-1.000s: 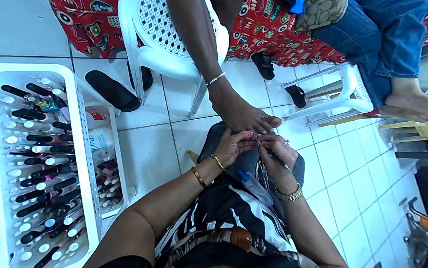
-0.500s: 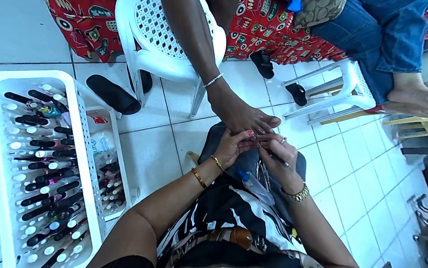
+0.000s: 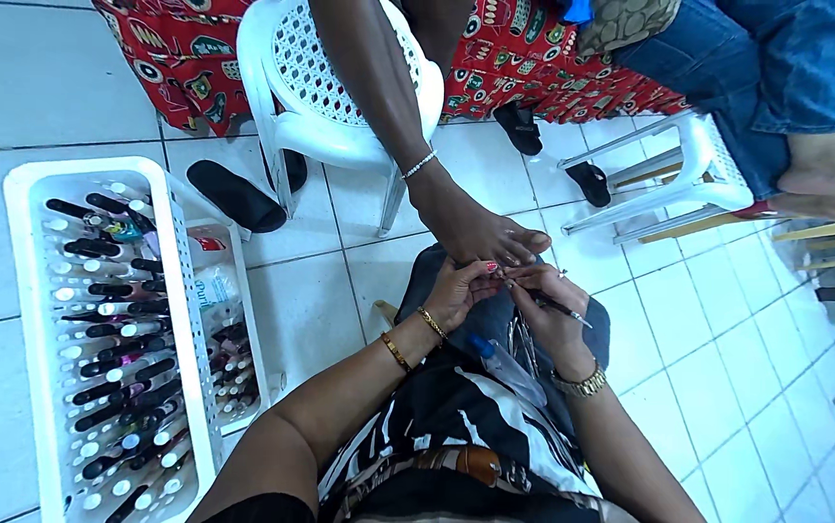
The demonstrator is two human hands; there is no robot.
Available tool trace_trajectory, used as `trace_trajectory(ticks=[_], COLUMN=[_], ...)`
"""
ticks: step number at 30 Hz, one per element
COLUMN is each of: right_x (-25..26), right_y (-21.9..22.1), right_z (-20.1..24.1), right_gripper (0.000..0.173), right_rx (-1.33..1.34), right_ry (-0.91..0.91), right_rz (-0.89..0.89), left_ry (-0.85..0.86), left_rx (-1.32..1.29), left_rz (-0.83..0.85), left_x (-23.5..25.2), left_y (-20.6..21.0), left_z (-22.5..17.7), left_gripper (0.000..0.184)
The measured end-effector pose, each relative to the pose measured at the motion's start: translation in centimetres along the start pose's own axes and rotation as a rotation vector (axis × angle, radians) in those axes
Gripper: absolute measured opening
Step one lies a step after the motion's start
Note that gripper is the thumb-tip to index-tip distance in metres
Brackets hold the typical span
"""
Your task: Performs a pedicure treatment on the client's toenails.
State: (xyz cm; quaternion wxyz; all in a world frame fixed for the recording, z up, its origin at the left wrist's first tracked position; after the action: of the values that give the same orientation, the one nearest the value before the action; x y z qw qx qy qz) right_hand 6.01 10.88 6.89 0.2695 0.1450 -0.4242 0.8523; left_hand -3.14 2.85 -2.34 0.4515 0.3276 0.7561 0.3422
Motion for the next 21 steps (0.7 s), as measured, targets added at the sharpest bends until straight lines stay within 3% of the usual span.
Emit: trace_trajectory(ticks=[5,10,15,18,21], right_x=[-0.17,-0.12,0.08,-0.25,-0.48], right_y=[-0.30,0.28,-0.33,0.33,0.14], right_z=[-0.35,-0.25,-0.35,-0.62,-0.28], right_gripper=[0.008,0.014,0.007,0.010,0.011], right_rx=[0.124,-0.012,0.139,0.067,0.075], right_ry=[0.077,0.010,0.125,0.064,0.058], right_rz=[-0.004,-0.012,0.006,-0.073,-0.025], left_ry=[0.008,0.014,0.009,0.006,0.003], left_rx=[-0.005,0.008,0.000,-0.001,0.008], left_rz=[-0.001,0.006,0.006,-0.001,-0.001], left_x=[-0.14,-0.08,-0.27,-0.05,-0.09], left_y=[0.19,0.12,0.25,0.04,-0.14], left_z=[-0.36,-0.27,-0.36,-0.05,0.03], left_gripper=[0.019,0.026,0.025,0.029,0.032])
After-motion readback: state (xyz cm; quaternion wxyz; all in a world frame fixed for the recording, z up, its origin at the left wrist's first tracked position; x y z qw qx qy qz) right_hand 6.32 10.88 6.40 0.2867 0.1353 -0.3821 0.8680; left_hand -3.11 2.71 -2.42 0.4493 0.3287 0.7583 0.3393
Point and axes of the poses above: each hand's wrist, its own x-axis towards the middle knuckle, its own y-axis out of the palm, z = x × y, the point moved 5 cm from there along x, towards the middle knuckle, and after that the axes turned 2 degrees about y, right-handed, at the moved point
